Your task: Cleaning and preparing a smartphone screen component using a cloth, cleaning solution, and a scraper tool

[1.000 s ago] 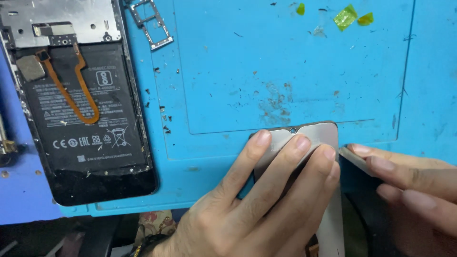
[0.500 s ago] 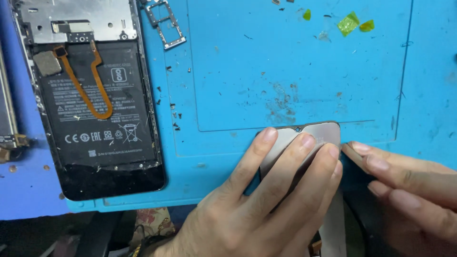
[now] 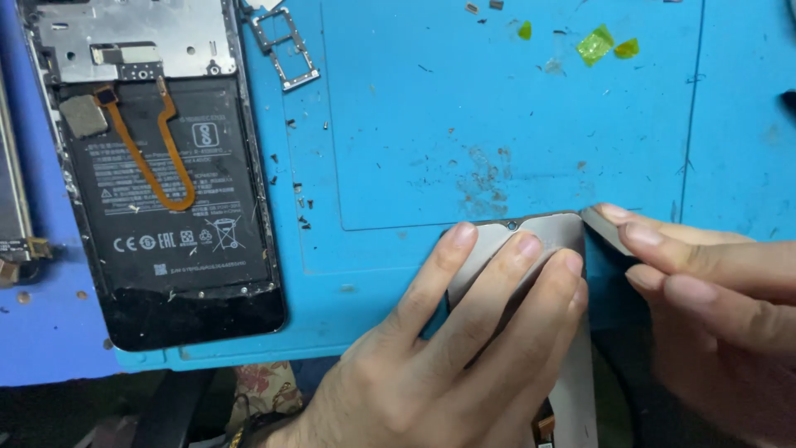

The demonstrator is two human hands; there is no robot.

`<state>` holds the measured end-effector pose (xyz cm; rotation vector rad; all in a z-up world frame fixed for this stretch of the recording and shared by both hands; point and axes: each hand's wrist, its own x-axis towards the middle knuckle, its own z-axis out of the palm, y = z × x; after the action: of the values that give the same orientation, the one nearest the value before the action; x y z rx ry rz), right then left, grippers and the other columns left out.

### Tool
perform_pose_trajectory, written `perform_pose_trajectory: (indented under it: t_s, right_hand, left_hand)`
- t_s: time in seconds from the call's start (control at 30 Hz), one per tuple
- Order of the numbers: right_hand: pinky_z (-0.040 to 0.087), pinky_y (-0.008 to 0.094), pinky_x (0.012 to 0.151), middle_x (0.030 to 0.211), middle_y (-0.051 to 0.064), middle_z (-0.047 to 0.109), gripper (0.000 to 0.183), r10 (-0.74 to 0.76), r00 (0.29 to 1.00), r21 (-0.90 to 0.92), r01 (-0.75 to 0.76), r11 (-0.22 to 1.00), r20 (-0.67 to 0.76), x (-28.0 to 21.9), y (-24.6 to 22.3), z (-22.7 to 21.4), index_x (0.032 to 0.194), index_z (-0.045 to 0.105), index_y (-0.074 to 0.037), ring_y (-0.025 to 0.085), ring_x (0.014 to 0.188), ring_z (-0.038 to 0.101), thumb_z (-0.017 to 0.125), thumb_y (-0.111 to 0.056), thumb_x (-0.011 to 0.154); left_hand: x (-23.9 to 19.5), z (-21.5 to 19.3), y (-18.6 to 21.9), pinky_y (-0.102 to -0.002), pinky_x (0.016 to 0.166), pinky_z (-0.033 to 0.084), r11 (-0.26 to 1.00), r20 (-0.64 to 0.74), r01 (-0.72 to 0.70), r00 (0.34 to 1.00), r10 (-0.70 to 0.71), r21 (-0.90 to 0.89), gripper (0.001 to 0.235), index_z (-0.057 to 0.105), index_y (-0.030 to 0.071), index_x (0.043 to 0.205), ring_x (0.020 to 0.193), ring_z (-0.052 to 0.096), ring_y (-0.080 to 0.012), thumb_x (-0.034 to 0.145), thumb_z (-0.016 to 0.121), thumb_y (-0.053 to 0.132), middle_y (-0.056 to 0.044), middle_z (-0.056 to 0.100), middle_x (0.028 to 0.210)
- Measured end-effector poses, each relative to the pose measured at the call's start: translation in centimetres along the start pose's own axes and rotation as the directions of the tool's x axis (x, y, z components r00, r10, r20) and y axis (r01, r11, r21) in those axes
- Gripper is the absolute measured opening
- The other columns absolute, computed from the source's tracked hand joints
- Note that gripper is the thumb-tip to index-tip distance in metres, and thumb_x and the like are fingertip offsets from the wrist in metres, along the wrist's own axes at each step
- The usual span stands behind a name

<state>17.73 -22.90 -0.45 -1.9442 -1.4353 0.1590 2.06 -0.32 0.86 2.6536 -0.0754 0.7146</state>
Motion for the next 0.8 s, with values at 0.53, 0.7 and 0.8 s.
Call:
perform_pose_trajectory:
  t_s: [0.53,0.7,0.8]
  right_hand:
    - [0.059,0.035,0.109,0.125,0.019,0.069,0.01,0.587,0.77,0.198,-0.553,0.809,-0.249,5.0,-7.3,-2.0,0.117,0.059,0.008,0.03,0.118,0.076,0.055,0.004,0.126]
    - [0.063,0.04,0.115,0.124,0.024,0.059,0.005,0.54,0.807,0.385,-0.432,0.815,-0.238,3.0,-6.0,-1.7,0.124,0.045,0.009,0.037,0.122,0.075,0.049,0.009,0.128]
    - [0.061,0.042,0.113,0.129,0.026,0.054,0.012,0.532,0.822,0.468,-0.396,0.79,-0.203,1.4,-3.0,-0.6,0.131,0.045,0.011,0.042,0.124,0.073,0.043,0.0,0.129]
  left_hand:
    - [1.8,-6.3,2.8,-0.038,0.126,0.041,0.653,0.255,0.666,0.744,-0.618,-0.361,0.056,0.064,0.006,0.139,0.146,0.059,-0.0243,0.103,0.037,0.039,-0.011,0.063,0.151]
    - [2.5,-6.6,3.4,-0.036,0.12,0.043,-0.163,0.299,0.252,0.732,-0.612,-0.954,0.065,0.027,0.004,0.164,0.152,0.041,-0.0255,0.105,0.05,0.02,-0.017,0.038,0.167]
    - [2.0,-6.7,4.0,-0.04,0.111,0.052,-0.292,0.371,0.24,0.724,-0.582,-0.926,0.062,0.032,0.007,0.163,0.146,0.048,-0.0267,0.105,0.051,0.017,-0.016,0.04,0.168]
